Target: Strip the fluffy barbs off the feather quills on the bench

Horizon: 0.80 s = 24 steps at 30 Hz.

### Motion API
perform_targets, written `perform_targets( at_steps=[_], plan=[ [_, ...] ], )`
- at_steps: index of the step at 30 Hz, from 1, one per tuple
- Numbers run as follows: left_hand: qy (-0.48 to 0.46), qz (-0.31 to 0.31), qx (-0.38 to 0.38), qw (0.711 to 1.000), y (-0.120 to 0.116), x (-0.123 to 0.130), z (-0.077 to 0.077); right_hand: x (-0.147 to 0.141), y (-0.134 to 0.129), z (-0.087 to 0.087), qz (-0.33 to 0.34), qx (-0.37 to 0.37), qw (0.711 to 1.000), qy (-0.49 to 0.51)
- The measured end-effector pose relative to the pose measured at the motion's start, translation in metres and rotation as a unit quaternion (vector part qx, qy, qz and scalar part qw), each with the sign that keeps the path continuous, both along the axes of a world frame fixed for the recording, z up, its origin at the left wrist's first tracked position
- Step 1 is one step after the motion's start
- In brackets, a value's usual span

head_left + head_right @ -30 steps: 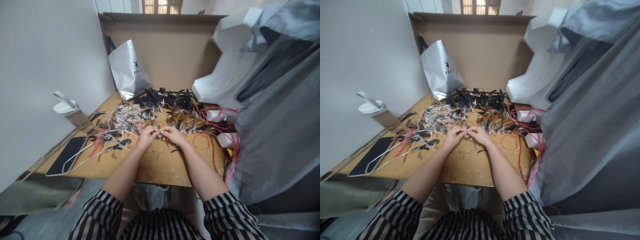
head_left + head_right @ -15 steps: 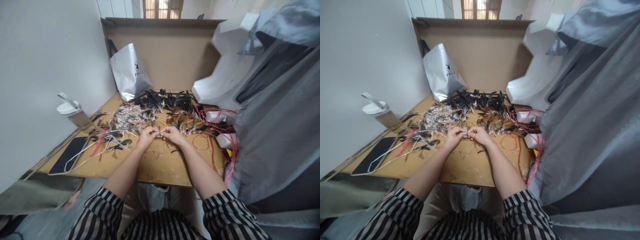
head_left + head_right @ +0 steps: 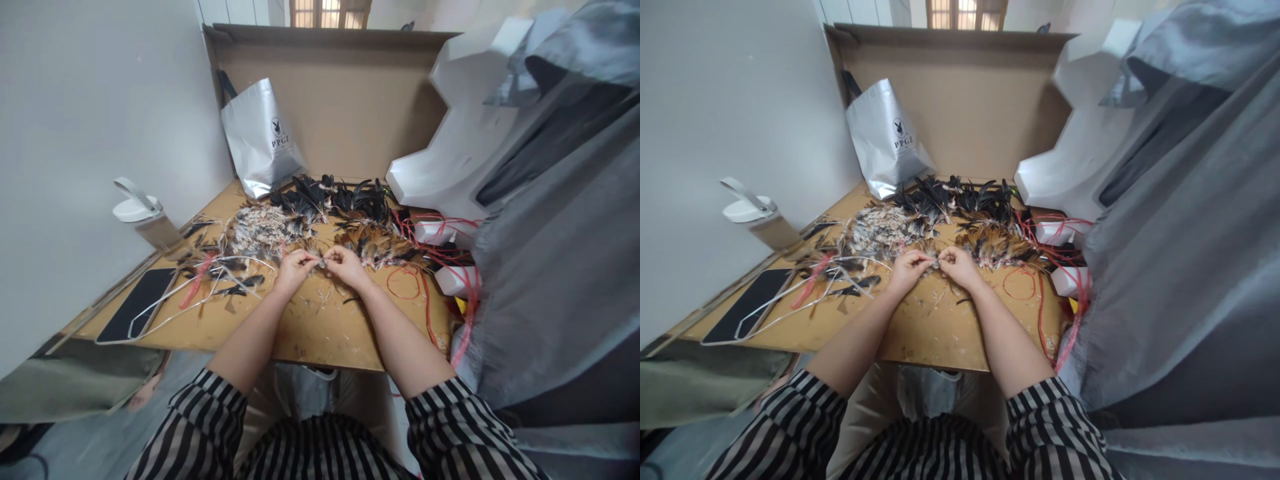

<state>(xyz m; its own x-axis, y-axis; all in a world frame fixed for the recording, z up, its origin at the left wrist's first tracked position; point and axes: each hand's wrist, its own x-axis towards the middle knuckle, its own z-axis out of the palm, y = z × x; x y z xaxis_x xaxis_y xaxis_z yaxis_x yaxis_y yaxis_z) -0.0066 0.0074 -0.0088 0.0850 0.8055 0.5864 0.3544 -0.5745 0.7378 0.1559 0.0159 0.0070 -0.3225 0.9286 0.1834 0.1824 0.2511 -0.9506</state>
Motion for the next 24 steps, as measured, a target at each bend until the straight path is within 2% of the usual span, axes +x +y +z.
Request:
perform_targets(
  at_steps=[4, 8, 15, 21, 24],
  plan=[
    [0.013, 0.008, 0.025, 1.0, 0.0005, -0.0005, 0.0009, -0.0012, 0.0028, -0.0042, -0.005, 0.033, 0.999, -0.019],
    [0.027, -0.001, 0.036, 0.999, -0.0013, 0.0001, 0.0031, -0.0016, 0.0016, -0.001, -0.027, 0.081, 0.994, -0.064],
    [0.046, -0.001, 0.045, 0.998, -0.0033, 0.0001, 0.0057, 0.0025, 0.0001, 0.0055, -0.037, 0.093, 0.993, -0.06],
    [0.062, -0.008, 0.059, 0.996, -0.0049, 0.0008, 0.0075, 0.0058, 0.0047, 0.0022, -0.024, 0.099, 0.994, -0.037],
    [0.067, -0.007, 0.063, 0.996, -0.0063, 0.001, 0.0085, 0.0059, 0.0074, 0.0002, -0.05, 0.074, 0.996, -0.017]
  ],
)
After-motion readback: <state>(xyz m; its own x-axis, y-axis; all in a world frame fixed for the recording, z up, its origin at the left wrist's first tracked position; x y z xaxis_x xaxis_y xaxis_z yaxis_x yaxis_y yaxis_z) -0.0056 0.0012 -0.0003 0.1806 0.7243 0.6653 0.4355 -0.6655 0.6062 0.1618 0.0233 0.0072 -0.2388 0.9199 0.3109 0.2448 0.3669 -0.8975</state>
